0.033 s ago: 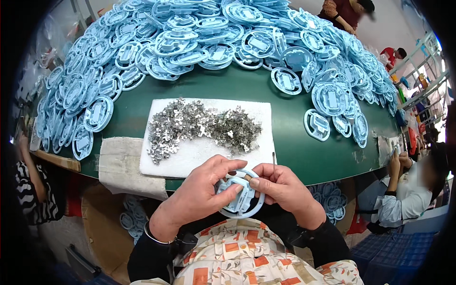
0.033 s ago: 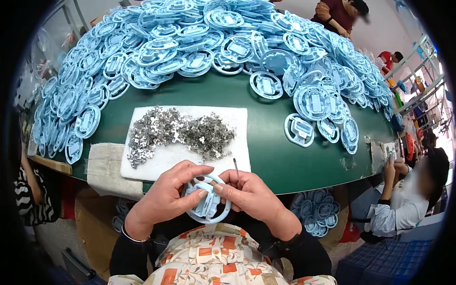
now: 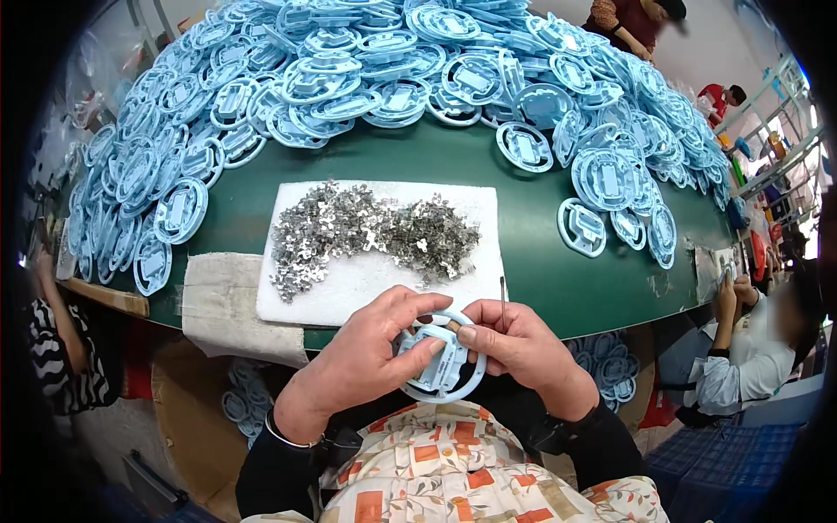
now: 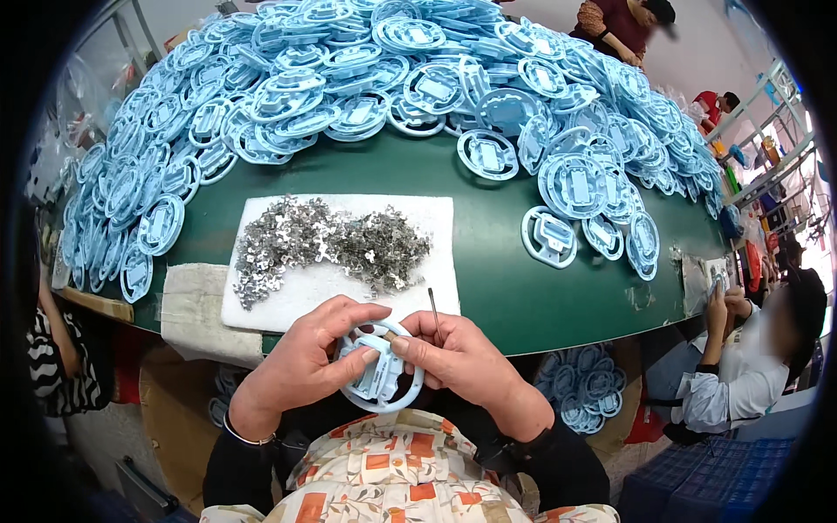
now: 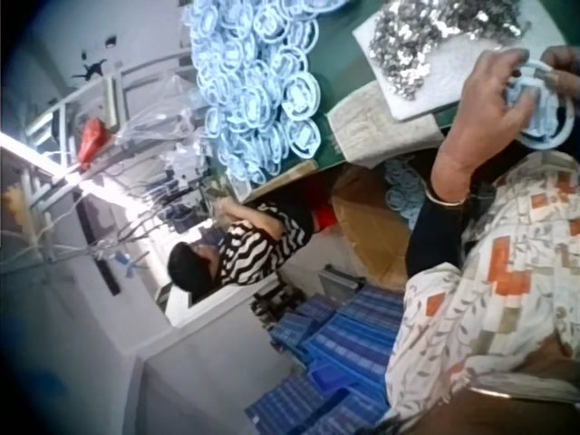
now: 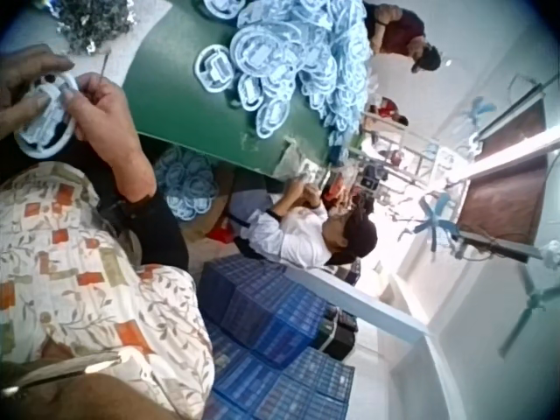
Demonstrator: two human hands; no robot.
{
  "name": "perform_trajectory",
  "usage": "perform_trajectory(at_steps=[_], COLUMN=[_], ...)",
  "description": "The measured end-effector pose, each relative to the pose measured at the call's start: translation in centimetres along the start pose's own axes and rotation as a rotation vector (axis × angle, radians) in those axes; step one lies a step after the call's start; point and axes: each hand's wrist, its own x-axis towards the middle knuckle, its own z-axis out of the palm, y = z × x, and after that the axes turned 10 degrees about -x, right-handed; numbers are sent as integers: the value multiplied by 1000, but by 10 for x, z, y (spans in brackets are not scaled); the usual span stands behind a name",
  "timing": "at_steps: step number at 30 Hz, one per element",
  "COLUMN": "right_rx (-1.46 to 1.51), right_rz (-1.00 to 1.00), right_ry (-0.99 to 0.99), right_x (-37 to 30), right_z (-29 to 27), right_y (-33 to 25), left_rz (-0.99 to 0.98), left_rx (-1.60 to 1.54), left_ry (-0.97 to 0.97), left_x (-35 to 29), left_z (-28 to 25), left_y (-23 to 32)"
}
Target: The person repeatedly picks up light blue plastic rings and uses a small wooden-handled tool to press or adjust a central component. They handle the parts one at a time, placing finished units into a cardboard box. The process is repetitive and focused on manual assembly at a shared table.
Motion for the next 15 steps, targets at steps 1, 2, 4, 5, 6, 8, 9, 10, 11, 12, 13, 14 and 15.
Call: perform_trajectory(at_steps=[1, 2, 4, 5, 6, 8, 9, 10, 11, 12, 13, 14, 15], right_rx=[19, 98, 252, 307, 308, 101, 34, -59, -152, -247, -257, -305, -355], right_rz=[15, -14, -76, -97, -116, -252, -290, -356, -420, -480, -496, -571, -644], right_ry=[-13, -16, -37, -53, -34, 99, 155, 194, 234, 273, 296, 322, 348], right_x=[-1, -2, -2, 0, 2, 3, 5, 7, 10, 11, 12, 14, 16], right_z=[0, 2, 8, 10, 11, 15, 18, 19, 20, 22, 24, 27, 28], right_y=[-1, 0, 0, -3, -4, -2, -1, 2, 4, 6, 4, 3, 1], left_rz=[23, -19, -103, -94, -105, -114, -117, -122, -142, -163, -170, -176, -181], left_rx=[34, -220, -720, -805, -917, -1311, -1442, -1535, -1579, -1627, -1651, -1674, -1699], left_ry=[-27, 1, 76, 88, 152, 94, 69, 26, 24, 26, 31, 36, 40], left_x=[0, -1, -11, -12, -12, -14, -11, -12, -10, -11, -11, -13, -13], left_z=[-1, 4, 15, 15, 18, 14, 14, 15, 14, 15, 15, 15, 16], left_y=[-2, -8, -22, -25, -35, -42, -48, -46, -43, -41, -40, -39, -39])
